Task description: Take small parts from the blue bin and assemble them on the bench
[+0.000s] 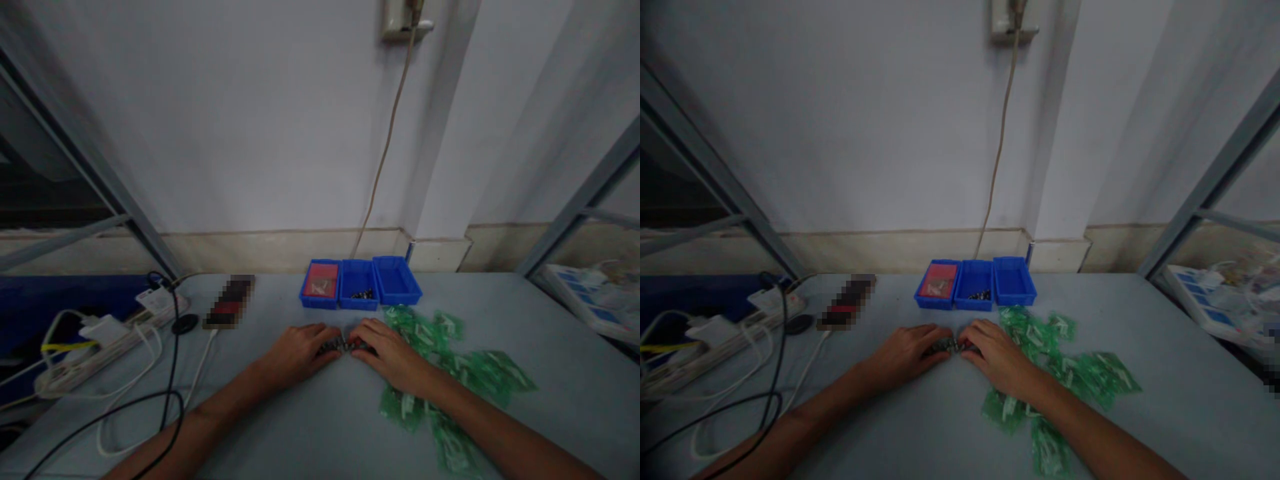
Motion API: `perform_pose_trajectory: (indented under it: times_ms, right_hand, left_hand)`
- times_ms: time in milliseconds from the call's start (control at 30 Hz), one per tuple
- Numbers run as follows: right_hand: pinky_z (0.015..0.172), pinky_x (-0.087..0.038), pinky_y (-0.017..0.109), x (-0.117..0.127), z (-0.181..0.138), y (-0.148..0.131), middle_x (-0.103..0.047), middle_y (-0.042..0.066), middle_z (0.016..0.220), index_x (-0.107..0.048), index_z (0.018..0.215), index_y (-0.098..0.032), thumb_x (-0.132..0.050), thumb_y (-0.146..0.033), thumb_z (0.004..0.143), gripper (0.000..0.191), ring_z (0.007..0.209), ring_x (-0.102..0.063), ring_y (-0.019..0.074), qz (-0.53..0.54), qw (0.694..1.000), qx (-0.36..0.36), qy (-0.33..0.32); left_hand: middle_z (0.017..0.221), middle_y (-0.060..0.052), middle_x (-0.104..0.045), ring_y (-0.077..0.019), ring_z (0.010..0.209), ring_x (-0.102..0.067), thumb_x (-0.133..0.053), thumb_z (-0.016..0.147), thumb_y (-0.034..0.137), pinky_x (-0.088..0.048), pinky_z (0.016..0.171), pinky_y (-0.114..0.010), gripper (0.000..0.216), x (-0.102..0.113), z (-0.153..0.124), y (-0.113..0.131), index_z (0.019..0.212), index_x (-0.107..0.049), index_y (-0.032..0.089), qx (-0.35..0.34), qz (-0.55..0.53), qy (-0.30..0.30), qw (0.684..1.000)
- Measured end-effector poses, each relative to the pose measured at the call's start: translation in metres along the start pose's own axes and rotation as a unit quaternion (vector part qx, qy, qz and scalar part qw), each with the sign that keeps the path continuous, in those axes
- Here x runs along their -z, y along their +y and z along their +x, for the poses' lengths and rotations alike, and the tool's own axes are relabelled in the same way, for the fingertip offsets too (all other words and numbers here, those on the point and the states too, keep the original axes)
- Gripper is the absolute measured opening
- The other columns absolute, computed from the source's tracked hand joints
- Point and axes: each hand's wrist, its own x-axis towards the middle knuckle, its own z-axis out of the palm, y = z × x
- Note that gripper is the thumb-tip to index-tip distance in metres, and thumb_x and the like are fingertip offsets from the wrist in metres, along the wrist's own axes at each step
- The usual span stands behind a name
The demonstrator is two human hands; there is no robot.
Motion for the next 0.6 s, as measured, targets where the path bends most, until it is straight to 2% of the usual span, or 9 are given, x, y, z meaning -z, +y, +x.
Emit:
perform_pose_trajectory:
  times_ms: [100,267,333,600]
  right_hand:
    - [0.093,-0.048,0.035,0.0011,0.0012,-0.0018,-0.066,0.005,0.107,-0.064,0.107,-0.023,-0.066,-0.019,0.098,0.010,0.106,-0.062,0.0240,-0.004,1.000,-0.013,-0.002]
    - [0.097,-0.049,0.036,0.0001,0.0013,-0.0001,-0.066,0.006,0.114,-0.062,0.119,-0.023,-0.067,-0.018,0.097,0.022,0.110,-0.062,0.0243,0.005,1.000,-0.020,0.012]
    - [0.098,-0.048,0.035,-0.0006,0.0014,0.0009,-0.066,0.006,0.114,-0.063,0.118,-0.023,-0.067,-0.019,0.098,0.021,0.110,-0.062,0.0241,0.003,1.000,-0.012,0.009]
    - [0.096,-0.047,0.034,-0.0022,0.0062,0.0012,-0.066,0.006,0.111,-0.065,0.119,-0.021,-0.067,-0.022,0.099,0.021,0.108,-0.062,0.0241,-0.004,1.000,-0.007,0.002]
  left_hand:
    - [0.106,-0.004,-0.070,-0.0224,0.093,-0.070,-0.051,0.108,0.042,-0.053,0.080,-0.031,0.029,0.0001,0.0005,0.0013,0.131,-0.058,0.026,-0.012,0.001,-0.007,1.000]
    - [0.107,-0.005,-0.071,-0.0234,0.095,-0.070,-0.059,0.104,0.045,-0.053,0.080,-0.032,0.028,-0.0040,-0.0001,0.0018,0.120,-0.059,0.022,0.012,-0.016,0.020,1.000]
    - [0.107,-0.004,-0.071,-0.0228,0.094,-0.070,-0.058,0.104,0.044,-0.052,0.080,-0.032,0.025,-0.0052,0.0002,0.0016,0.117,-0.060,0.022,0.010,-0.017,0.020,1.000]
    - [0.108,-0.004,-0.071,-0.0202,0.091,-0.068,-0.062,0.102,0.036,-0.050,0.079,-0.030,0.021,0.0014,0.0027,0.0027,0.118,-0.062,0.023,0.009,-0.061,0.017,0.998]
